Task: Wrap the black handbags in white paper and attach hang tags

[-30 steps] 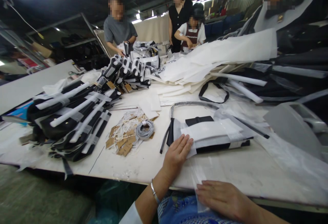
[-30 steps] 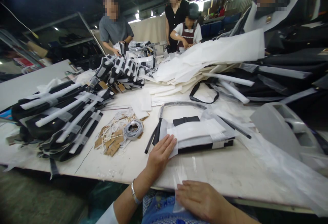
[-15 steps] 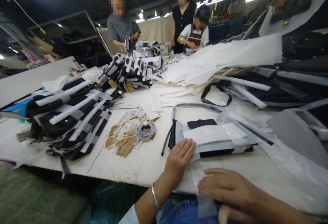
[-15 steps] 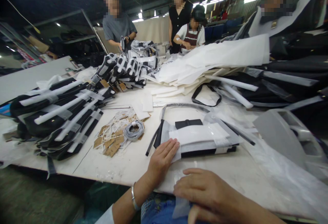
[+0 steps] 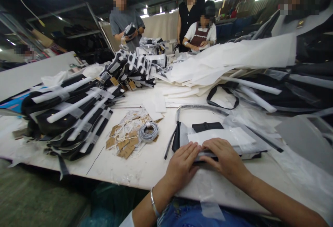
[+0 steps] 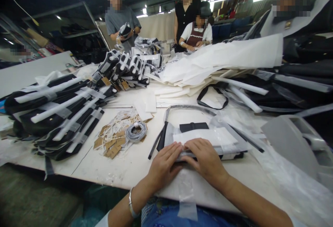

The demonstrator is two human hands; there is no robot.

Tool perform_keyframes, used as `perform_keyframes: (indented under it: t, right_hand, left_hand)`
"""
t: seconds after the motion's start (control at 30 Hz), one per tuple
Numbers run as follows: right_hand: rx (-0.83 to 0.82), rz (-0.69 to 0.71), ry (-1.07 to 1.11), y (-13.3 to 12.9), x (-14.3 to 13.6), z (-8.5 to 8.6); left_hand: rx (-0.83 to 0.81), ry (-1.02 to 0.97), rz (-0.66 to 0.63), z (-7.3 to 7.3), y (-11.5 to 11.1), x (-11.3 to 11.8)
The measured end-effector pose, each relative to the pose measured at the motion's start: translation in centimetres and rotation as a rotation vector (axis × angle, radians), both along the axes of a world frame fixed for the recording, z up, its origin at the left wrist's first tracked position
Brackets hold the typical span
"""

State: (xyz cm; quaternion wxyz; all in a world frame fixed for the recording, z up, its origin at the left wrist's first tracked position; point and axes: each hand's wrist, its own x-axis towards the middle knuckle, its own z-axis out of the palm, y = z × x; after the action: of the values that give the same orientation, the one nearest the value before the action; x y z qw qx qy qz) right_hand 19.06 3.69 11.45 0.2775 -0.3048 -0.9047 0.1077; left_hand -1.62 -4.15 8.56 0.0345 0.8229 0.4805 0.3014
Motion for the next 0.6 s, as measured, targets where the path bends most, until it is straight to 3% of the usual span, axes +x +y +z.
perform_keyframes:
  t: [0.1, 0.17, 0.27, 0.4, 0.5, 0.6]
  right_hand:
    - [0.033, 0.035, -0.015, 0.2, 0.2, -0.3]
    - [0.096, 0.057, -0.011, 0.3, 0.1, -0.6]
    - [0.228, 0.078, 0.019, 0.5, 0.1, -1.2]
    - [0.343, 0.176, 0.036, -0.3, 1.9, -1.8]
    - [0.288, 0.39, -0.056, -2.3, 4.5, -1.8]
    - [0.096, 0.589, -0.213, -4.4, 6.1, -1.8]
  left_hand:
    - [-0.095, -0.084, -0.039, 1.1, -0.1, -0.5]
    - [-0.027, -0.106, -0.021, 1.0, 0.2, -0.6]
    - [0.149, -0.084, -0.01, -0.2, 0.8, -0.6]
    - [0.208, -0.066, -0.017, -1.7, 1.1, -0.5]
    - [0.214, -0.054, -0.015, -1.7, 1.0, -0.4]
    - [0.222, -0.05, -0.013, -1.4, 0.9, -0.4]
